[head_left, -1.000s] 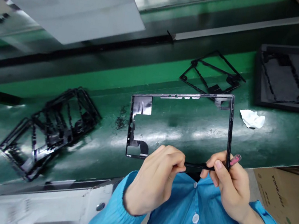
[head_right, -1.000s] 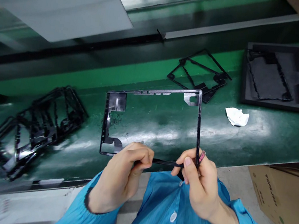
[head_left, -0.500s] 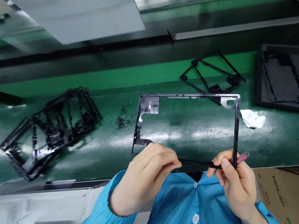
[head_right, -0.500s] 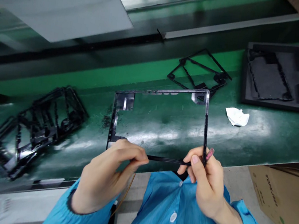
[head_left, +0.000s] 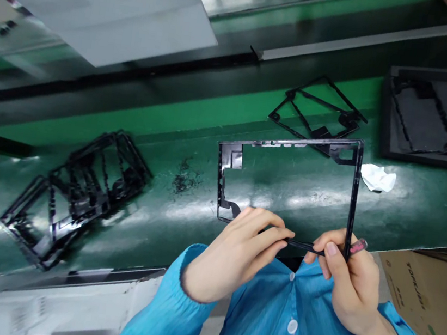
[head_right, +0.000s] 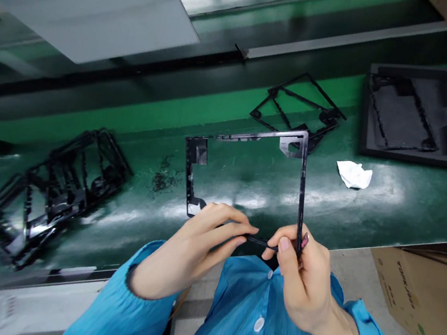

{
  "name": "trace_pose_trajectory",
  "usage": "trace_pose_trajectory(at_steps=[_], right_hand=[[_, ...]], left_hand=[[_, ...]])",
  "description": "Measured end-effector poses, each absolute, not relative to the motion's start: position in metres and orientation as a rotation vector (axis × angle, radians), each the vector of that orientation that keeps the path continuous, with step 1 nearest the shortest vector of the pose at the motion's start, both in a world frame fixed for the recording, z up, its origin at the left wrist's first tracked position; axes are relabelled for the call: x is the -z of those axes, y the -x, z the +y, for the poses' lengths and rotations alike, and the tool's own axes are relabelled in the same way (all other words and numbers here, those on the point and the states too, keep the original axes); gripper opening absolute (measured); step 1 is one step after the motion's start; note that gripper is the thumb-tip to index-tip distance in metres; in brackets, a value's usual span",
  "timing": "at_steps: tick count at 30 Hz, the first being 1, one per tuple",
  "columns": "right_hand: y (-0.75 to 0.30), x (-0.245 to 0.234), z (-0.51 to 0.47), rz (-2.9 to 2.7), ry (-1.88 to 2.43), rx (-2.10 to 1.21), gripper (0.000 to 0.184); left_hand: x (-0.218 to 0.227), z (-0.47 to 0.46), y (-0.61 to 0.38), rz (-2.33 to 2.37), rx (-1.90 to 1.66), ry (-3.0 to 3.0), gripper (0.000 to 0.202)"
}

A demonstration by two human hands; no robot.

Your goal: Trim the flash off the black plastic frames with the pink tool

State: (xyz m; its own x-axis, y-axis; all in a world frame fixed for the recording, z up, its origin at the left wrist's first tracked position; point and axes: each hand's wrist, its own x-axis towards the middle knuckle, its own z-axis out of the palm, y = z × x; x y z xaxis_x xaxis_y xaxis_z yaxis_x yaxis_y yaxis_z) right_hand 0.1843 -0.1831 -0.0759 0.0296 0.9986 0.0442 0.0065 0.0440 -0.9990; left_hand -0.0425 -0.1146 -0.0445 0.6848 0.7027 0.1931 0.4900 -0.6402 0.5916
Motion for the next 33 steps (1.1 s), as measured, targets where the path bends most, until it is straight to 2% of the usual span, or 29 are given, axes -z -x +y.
trace_pose_trajectory(at_steps=[5,13,33], right_hand=[[-0.187,0.077,-0.181,-1.350,1.252,-1.100,0.021],[-0.192,0.077,-0.176,-1.400,1.274,-1.103,0.021],[-0.192,0.067,-0.175,-1.313,1.213,-1.131,0.022]], left_hand=[[0.049,-0.103,0.042,0.758,-0.297,-2.208,0.025],[0.051,-0.099,0.037,0.737,-0.123,-2.132,0.020],[0.038,-0.099,0.033,0.721,-0.109,-1.986,0.018]])
